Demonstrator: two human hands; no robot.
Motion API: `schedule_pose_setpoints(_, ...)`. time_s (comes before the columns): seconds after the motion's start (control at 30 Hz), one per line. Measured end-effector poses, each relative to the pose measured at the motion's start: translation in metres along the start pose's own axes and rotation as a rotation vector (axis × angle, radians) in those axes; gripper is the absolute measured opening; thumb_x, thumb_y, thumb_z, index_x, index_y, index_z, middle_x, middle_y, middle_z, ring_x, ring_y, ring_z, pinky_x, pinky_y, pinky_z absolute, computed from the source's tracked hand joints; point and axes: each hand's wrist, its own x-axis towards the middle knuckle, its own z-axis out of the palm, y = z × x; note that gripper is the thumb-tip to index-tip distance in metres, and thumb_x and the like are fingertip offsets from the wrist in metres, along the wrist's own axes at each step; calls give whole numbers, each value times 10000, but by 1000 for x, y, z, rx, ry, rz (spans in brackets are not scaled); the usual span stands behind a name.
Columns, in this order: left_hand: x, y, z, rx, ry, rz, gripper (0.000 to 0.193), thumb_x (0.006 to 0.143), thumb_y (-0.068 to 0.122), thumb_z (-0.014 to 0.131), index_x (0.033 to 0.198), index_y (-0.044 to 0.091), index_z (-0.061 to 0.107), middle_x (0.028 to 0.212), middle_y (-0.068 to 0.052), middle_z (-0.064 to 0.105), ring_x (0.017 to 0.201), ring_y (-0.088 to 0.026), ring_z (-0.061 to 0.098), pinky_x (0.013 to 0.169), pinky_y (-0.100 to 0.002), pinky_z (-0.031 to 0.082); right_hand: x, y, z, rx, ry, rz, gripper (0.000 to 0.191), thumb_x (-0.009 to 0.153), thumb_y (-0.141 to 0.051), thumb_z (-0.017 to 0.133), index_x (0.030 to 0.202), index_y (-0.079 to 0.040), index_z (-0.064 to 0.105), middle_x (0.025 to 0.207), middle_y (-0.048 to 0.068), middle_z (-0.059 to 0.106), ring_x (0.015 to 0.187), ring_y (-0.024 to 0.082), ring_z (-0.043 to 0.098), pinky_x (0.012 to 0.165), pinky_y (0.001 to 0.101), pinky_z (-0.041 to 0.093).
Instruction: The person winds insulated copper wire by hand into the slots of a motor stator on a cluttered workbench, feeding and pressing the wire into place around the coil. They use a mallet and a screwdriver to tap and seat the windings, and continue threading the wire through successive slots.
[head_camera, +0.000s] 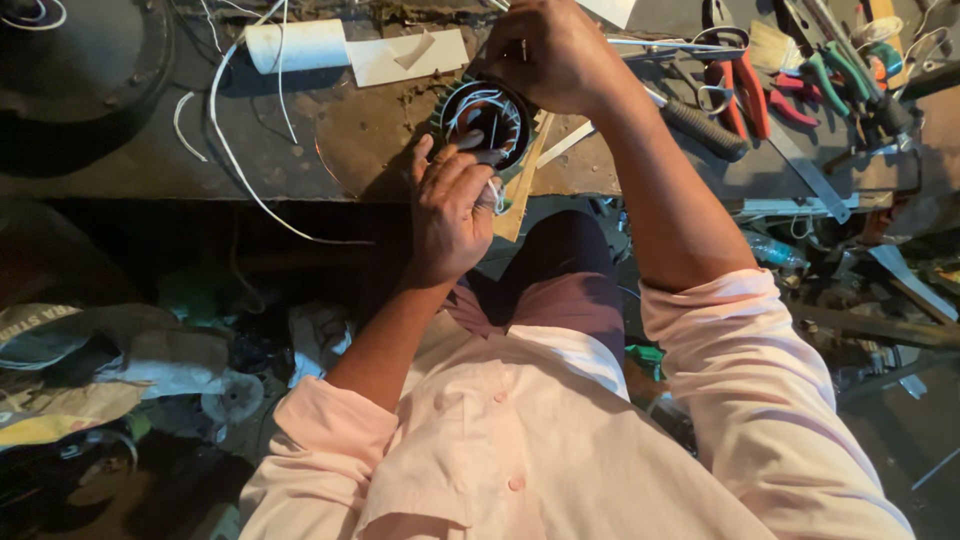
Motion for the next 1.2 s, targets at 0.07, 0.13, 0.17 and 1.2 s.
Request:
schedule_pose_setpoints(0.07, -2, -2, 1, -9, 2, 0, 95, 923, 68, 673, 1010, 33, 687, 1041, -142, 669, 1121, -377, 632, 1221, -566, 290, -2, 3, 1, -7, 5, -8, 97, 914, -81, 775, 1009, -70, 783, 903, 133, 710, 782, 289, 694, 672, 387, 544)
schedule_pose_setpoints(0.13, -3, -3, 0, -8, -8, -4, 98, 916, 70, 673, 1004, 29, 684, 1031, -146, 663, 1109, -384, 631, 1218, -565, 296, -1, 6, 2, -66, -15, 11, 118, 919, -104, 773, 1031, -68, 779, 913, 136, 717, 779, 300, 691, 675, 399, 544)
schedule_pose_setpoints(0.17, -3, -3, 0, -8, -12, -5, 99, 912, 70, 673, 1001, 27, 682, 1027, -147, 660, 1103, -388, 631, 1216, -565, 299, 0, 7, 2, -97, -25, 20, 130, 921, -115, 772, 1042, -67, 777, 918, 138, 721, 778, 305, 690, 676, 405, 545)
schedule_pose_setpoints(1.2, 0, 13, 3, 7, -65, -52, 107, 1019, 112, 616, 1035, 36, 689, 1102, -129, 705, 1251, -353, 639, 1229, -566, 272, -16, 30, 20, 175, -12, 105, 138, 889, -43, 727, 1025, -34, 747, 867, 116, 723, 747, 217, 695, 643, 345, 534)
